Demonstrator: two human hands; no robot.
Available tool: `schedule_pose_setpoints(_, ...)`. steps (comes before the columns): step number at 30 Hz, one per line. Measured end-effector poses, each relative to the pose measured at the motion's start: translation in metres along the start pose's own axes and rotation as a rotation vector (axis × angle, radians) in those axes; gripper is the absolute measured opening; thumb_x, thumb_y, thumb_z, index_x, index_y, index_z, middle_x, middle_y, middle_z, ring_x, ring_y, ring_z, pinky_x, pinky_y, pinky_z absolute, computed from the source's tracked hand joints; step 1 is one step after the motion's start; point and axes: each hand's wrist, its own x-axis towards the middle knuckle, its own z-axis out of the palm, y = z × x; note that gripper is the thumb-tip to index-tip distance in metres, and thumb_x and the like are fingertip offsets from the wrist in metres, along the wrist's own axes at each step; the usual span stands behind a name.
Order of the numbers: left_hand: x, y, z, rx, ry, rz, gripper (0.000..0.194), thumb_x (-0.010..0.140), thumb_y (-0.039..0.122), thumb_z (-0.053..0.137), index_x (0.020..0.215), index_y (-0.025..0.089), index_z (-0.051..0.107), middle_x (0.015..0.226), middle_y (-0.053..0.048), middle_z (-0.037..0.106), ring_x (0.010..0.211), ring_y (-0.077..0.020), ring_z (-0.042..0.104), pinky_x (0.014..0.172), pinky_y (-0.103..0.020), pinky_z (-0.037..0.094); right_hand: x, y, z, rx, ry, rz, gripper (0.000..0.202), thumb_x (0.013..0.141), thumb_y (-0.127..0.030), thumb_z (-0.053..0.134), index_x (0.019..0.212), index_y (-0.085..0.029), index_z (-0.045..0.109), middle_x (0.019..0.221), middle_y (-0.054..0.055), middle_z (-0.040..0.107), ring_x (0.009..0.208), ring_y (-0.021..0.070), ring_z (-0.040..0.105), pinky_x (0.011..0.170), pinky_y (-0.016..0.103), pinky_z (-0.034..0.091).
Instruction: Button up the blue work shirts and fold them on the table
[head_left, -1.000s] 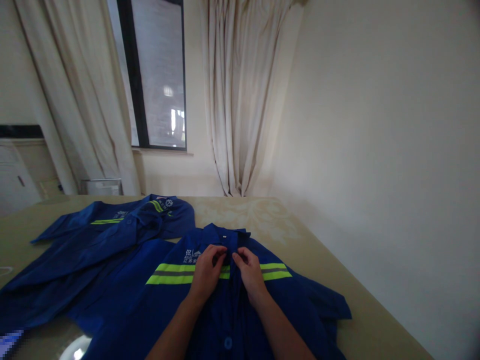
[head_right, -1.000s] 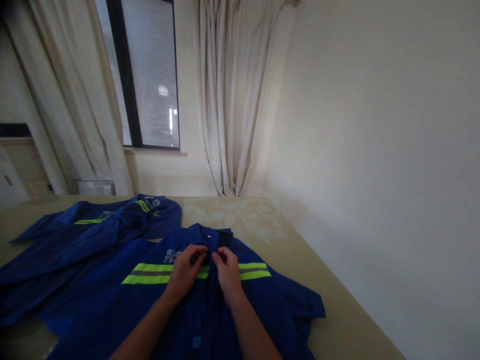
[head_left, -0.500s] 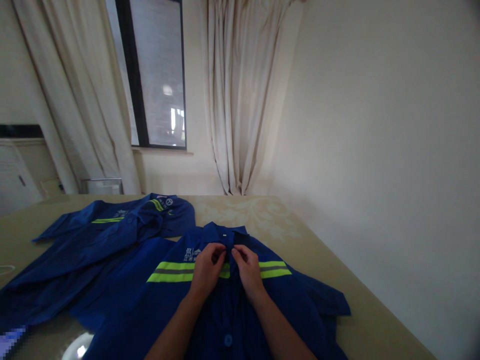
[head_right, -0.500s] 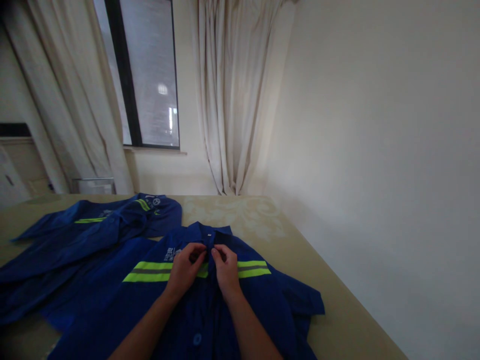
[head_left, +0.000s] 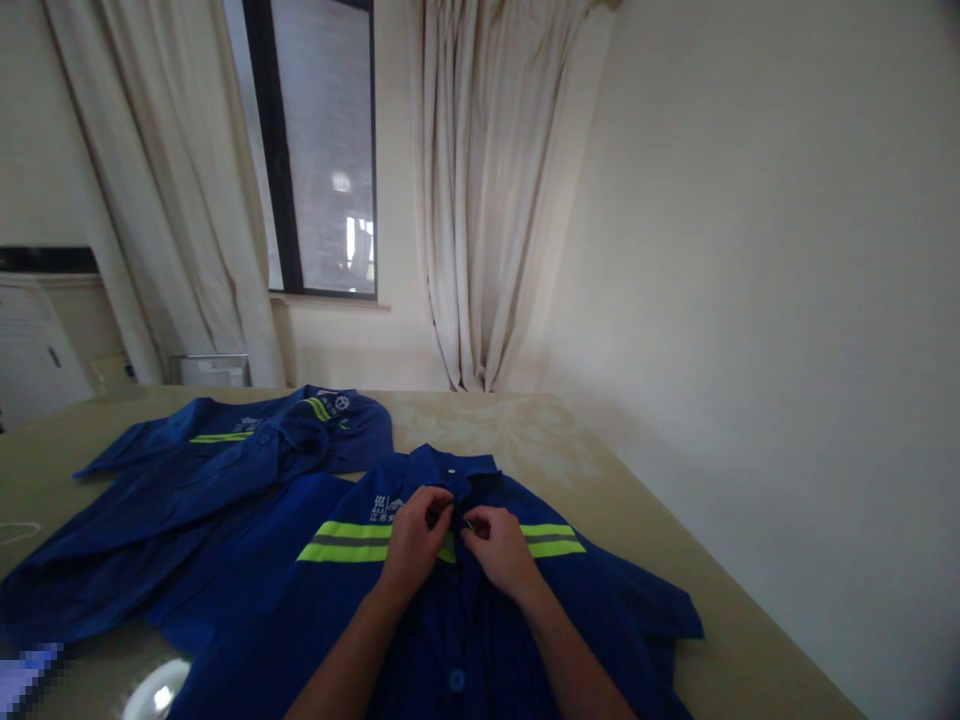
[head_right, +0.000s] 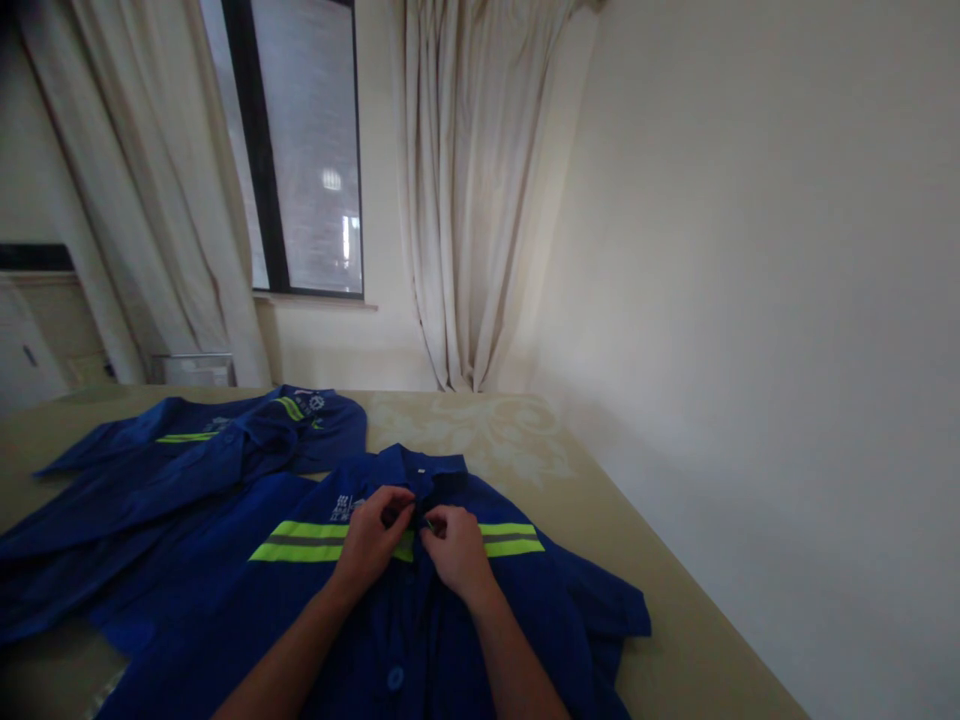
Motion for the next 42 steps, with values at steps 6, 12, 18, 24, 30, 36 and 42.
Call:
schedule_pose_setpoints(6, 0.001, -0.003, 0.000, 0.011, 0.007, -0.019, 0.013, 0.091, 0.028, 0.057, 0.095, 0.022, 0.068, 0.088, -0.004, 0.073, 0.080, -0.0215, 0.071, 0.073, -0.035, 0.055, 0.004, -0.005, -0.004, 0.293, -0.017, 0.014, 0.018, 0.068, -0.020, 0.055, 0.078, -0.021, 0.069, 0.072, -0.003, 0.067, 0.069, 0.0176, 0.059, 0.068, 0.026, 0.047)
schedule_pose_setpoints(12, -0.001, -0.002, -0.003, 0.017, -0.002, -0.012, 0.014, 0.091, 0.029, 0.057, 0.095, 0.022, 0.068, 0.088, -0.004, 0.073, 0.080, -0.0211, 0.070, 0.073, -0.034, 0.055, 0.005, -0.012, -0.003, 0.576, -0.084, 0.026, 0.039, 0.064, -0.018, 0.053, 0.099, -0.023, 0.069, 0.096, 0.001, 0.074, 0.089, 0.0227, 0.066, 0.088, 0.034, 0.052)
schedule_pose_setpoints(18, 0.000, 0.004, -0.003, 0.026, 0.027, -0.001, 0.014, 0.091, 0.030, 0.057, 0.094, 0.022, 0.068, 0.086, -0.004, 0.072, 0.078, -0.0210, 0.069, 0.070, -0.033, 0.054, 0.003, -0.012, -0.001, 0.546, -0.044, 0.036, 0.041, 0.064, -0.017, 0.051, 0.101, -0.023, 0.066, 0.092, 0.000, 0.072, 0.086, 0.0219, 0.065, 0.082, 0.031, 0.052)
schedule_pose_setpoints(24, -0.001, 0.004, -0.001, 0.023, 0.063, 0.022, 0.015, 0.092, 0.031, 0.057, 0.097, 0.023, 0.069, 0.089, -0.004, 0.073, 0.079, -0.0205, 0.070, 0.072, -0.034, 0.056, 0.000, -0.010, 0.007, 0.296, 0.088, -0.062, 0.042, 0.069, -0.017, 0.051, 0.106, -0.022, 0.071, 0.098, 0.002, 0.074, 0.091, 0.0227, 0.066, 0.083, 0.031, 0.052)
schedule_pose_setpoints(30, -0.002, 0.003, 0.000, 0.048, 0.077, 0.043, 0.013, 0.089, 0.026, 0.059, 0.096, 0.024, 0.070, 0.089, -0.003, 0.073, 0.080, -0.0209, 0.070, 0.074, -0.034, 0.057, -0.006, -0.013, 0.014, 0.063, 0.155, -0.152, 0.021, 0.088, -0.032, 0.063, 0.101, -0.022, 0.075, 0.100, 0.006, 0.076, 0.094, 0.0241, 0.068, 0.086, 0.033, 0.052)
schedule_pose_setpoints(36, -0.003, 0.007, 0.000, 0.090, 0.038, 0.096, 0.012, 0.089, 0.023, 0.058, 0.091, 0.024, 0.069, 0.088, -0.003, 0.072, 0.080, -0.0208, 0.069, 0.074, -0.034, 0.056, -0.006, -0.017, 0.019, -0.047, 0.257, -0.224, 0.018, 0.090, -0.024, 0.058, 0.097, -0.021, 0.074, 0.095, 0.007, 0.074, 0.091, 0.0229, 0.069, 0.085, 0.033, 0.051)
schedule_pose_setpoints(42, -0.006, 0.008, 0.000, 0.115, 0.025, 0.121, 0.013, 0.092, 0.025, 0.055, 0.094, 0.025, 0.068, 0.090, -0.004, 0.071, 0.083, -0.0217, 0.069, 0.077, -0.035, 0.057, -0.001, -0.013, 0.025, -0.050, 0.259, -0.207, 0.022, 0.086, -0.019, 0.058, 0.097, -0.022, 0.076, 0.094, 0.007, 0.076, 0.089, 0.0238, 0.071, 0.084, 0.034, 0.052)
